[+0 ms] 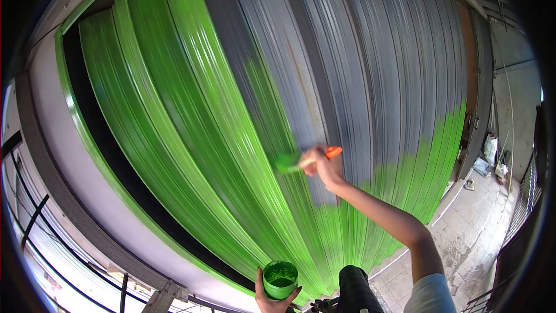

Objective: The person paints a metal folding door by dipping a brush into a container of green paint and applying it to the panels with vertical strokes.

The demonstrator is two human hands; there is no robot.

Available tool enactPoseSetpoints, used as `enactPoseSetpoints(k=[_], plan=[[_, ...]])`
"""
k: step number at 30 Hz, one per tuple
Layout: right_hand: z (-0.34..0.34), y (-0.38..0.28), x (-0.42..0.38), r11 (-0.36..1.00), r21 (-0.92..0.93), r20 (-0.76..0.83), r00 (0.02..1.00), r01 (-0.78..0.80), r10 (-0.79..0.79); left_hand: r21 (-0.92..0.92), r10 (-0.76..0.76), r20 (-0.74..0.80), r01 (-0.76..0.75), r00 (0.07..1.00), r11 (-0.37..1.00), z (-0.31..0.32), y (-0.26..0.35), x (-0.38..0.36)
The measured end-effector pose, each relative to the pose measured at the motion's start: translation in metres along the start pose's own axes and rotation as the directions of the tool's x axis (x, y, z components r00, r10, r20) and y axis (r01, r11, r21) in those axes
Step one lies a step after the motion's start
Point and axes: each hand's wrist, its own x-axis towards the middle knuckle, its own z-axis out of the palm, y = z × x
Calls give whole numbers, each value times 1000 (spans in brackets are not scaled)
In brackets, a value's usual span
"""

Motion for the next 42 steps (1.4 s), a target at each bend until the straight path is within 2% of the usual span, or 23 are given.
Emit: enactPoseSetpoints(k=[2,3,5,7,8,10,11,13,16,17,20,23,26,27,29,30,32,34,36,39,42], plan=[[-10,2,-7,966,-193,-45,985,-170,164,-12,29,11,-29,1000,1000,0,0,2],[-1,-5,-3,983,-169,-52,996,-77,69,-33,45,7,-45,999,998,2,2,3],[29,-39,18,997,81,-13,1000,-11,12,-35,67,0,-67,998,997,4,4,4],[65,-81,50,973,42,-27,973,228,-227,-2,77,-3,-77,997,997,5,2,4],[86,-109,59,966,28,-75,964,258,-255,-19,72,-8,-72,997,997,6,0,5],[107,-147,80,906,133,-32,915,403,-402,-50,52,-13,-53,999,997,7,-4,3],[115,-163,88,868,210,-83,893,451,-443,-104,7,-11,-8,1000,995,8,-2,2],[124,-181,98,765,355,-193,842,538,-503,-53,16,-26,-17,1000,998,10,1,2],[115,-137,93,849,281,-85,892,448,-443,-38,9,-17,-10,1000,999,8,-4,-1],[105,-117,87,846,307,-24,893,435,-450,-49,8,-12,-8,1000,999,7,-7,-1],[61,-58,55,920,222,21,942,323,-335,-31,38,-2,-39,999,999,4,-16,0],[19,-28,17,991,-34,110,986,127,-122,64,49,2,-49,999,997,0,-6,1],[10,-37,9,964,-249,42,994,-89,103,75,71,-12,-70,997,995,-1,-2,0],[18,-42,14,944,-316,14,994,-96,106,71,81,-14,-80,997,994,-1,-1,-2],[44,-57,40,984,-170,68,997,53,-42,63,112,-21,-111,993,992,1,-2,-1],[64,-83,50,973,-210,59,994,101,-91,31,104,-26,-103,994,994,3,1,-1],[96,-130,68,957,-171,87,971,234,-222,-32,83,-36,-84,996,996,5,8,-2],[118,-177,77,942,17,-7,942,335,-335,-26,41,-24,-41,999,999,3,5,-2],[131,-211,96,820,212,-124,847,531,-517,-20,21,-30,-22,999,1000,4,4,-5],[130,-206,109,792,236,-109,825,564,-555,-22,32,-52,-33,998,999,4,9,-2],[110,-132,93,822,263,13,850,505,-527,-8,9,-32,-9,999,1000,2,11,-2]])
